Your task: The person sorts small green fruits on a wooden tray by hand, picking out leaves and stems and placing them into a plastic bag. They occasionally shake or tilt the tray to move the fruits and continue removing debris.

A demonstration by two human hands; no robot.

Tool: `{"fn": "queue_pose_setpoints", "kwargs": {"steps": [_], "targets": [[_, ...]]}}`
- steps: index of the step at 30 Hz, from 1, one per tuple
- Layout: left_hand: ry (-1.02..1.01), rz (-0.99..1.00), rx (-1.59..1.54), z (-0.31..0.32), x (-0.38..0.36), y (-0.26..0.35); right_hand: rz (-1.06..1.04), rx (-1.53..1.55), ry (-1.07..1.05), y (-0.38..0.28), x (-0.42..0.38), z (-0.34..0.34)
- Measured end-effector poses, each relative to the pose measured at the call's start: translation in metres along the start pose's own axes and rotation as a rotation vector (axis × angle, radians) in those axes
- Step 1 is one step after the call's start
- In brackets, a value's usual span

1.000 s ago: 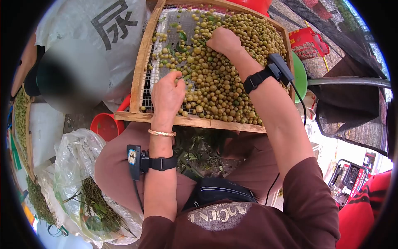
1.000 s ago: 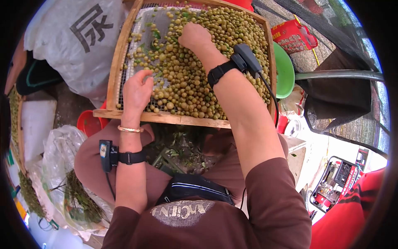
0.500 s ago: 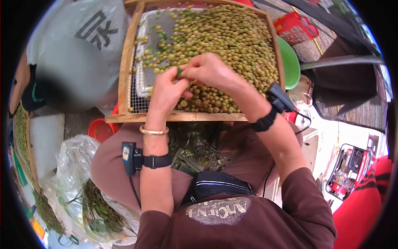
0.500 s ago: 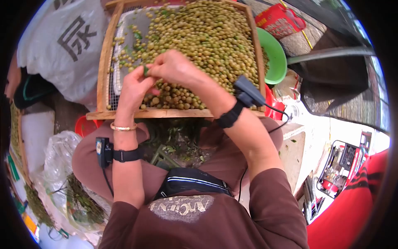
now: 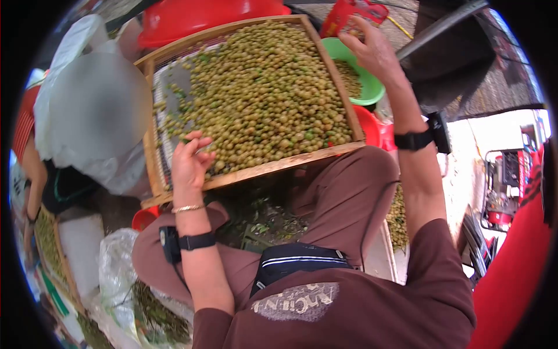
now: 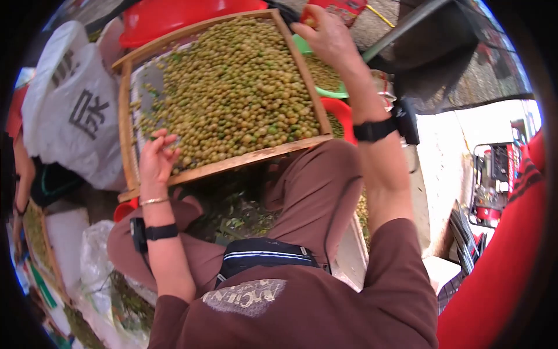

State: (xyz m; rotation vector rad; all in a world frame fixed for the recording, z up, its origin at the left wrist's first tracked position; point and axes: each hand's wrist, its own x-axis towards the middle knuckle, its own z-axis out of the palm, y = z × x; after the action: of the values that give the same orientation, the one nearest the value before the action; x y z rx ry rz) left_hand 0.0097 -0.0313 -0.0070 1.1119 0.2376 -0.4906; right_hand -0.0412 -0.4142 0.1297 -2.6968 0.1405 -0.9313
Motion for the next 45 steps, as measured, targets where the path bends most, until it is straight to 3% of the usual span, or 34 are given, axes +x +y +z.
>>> {"fn": "queue_pose_setpoints", "kwargs": {"steps": [1, 3, 6, 7, 10, 12, 13, 16, 18, 20, 24, 26, 29, 34, 39, 41, 43, 44, 45], "targets": [[-0.016, 0.000, -0.055, -0.002, -0.001, 0.001, -0.008, 0.037, 0.002, 0.008, -0.009, 0.005], [-0.015, 0.030, -0.123, 0.002, 0.000, 0.004, -0.072, -0.213, 0.087, 0.011, -0.015, 0.016], [-0.109, 0.064, -0.220, 0.011, -0.017, -0.002, 0.106, 0.573, -0.365, -0.088, -0.048, 0.038], [-0.111, 0.055, -0.231, 0.019, -0.025, -0.004, 0.060, 0.692, -0.451, -0.120, -0.067, 0.052], [-0.122, 0.026, -0.296, 0.029, -0.041, -0.013, 0.030, 0.875, -0.631, -0.186, -0.104, 0.082], [0.028, 0.045, -0.318, 0.025, -0.044, -0.017, -0.041, 0.882, -0.521, -0.202, -0.119, 0.098], [0.035, 0.048, -0.323, 0.015, -0.044, -0.018, 0.052, 0.934, -0.525, -0.206, -0.125, 0.097], [0.107, 0.067, -0.351, -0.011, -0.041, -0.011, 0.036, 0.756, -0.667, -0.206, -0.131, 0.094], [0.145, 0.101, -0.327, -0.016, -0.034, -0.006, -0.089, 0.549, -0.425, -0.191, -0.133, 0.113], [0.161, 0.096, -0.356, -0.015, -0.029, -0.003, -0.043, 0.411, -0.385, -0.173, -0.115, 0.126], [0.177, 0.061, -0.436, -0.018, -0.026, 0.008, -0.154, 0.299, -0.398, -0.153, -0.085, 0.152], [0.098, 0.117, -0.443, -0.018, -0.027, 0.020, -0.212, -0.026, -0.530, -0.149, -0.084, 0.169], [-0.042, 0.256, -0.360, -0.013, -0.043, 0.052, -0.282, -0.067, -0.595, -0.152, -0.078, 0.171], [-0.170, 0.352, -0.271, -0.031, -0.055, 0.093, -0.273, 0.046, -0.437, -0.146, -0.076, 0.161], [-0.273, 0.382, -0.115, -0.062, -0.052, 0.130, -0.039, 0.401, -0.398, -0.173, -0.072, 0.099], [-0.165, 0.371, -0.149, -0.060, -0.056, 0.134, -0.029, 0.428, -0.394, -0.164, -0.074, 0.105], [0.034, 0.452, -0.116, -0.039, -0.066, 0.131, 0.129, 0.487, -0.566, -0.144, -0.067, 0.125], [0.033, 0.454, -0.124, -0.037, -0.067, 0.131, 0.124, 0.481, -0.567, -0.138, -0.066, 0.125], [0.031, 0.451, -0.106, -0.038, -0.067, 0.130, 0.264, 0.811, -0.559, -0.139, -0.062, 0.123]]}}
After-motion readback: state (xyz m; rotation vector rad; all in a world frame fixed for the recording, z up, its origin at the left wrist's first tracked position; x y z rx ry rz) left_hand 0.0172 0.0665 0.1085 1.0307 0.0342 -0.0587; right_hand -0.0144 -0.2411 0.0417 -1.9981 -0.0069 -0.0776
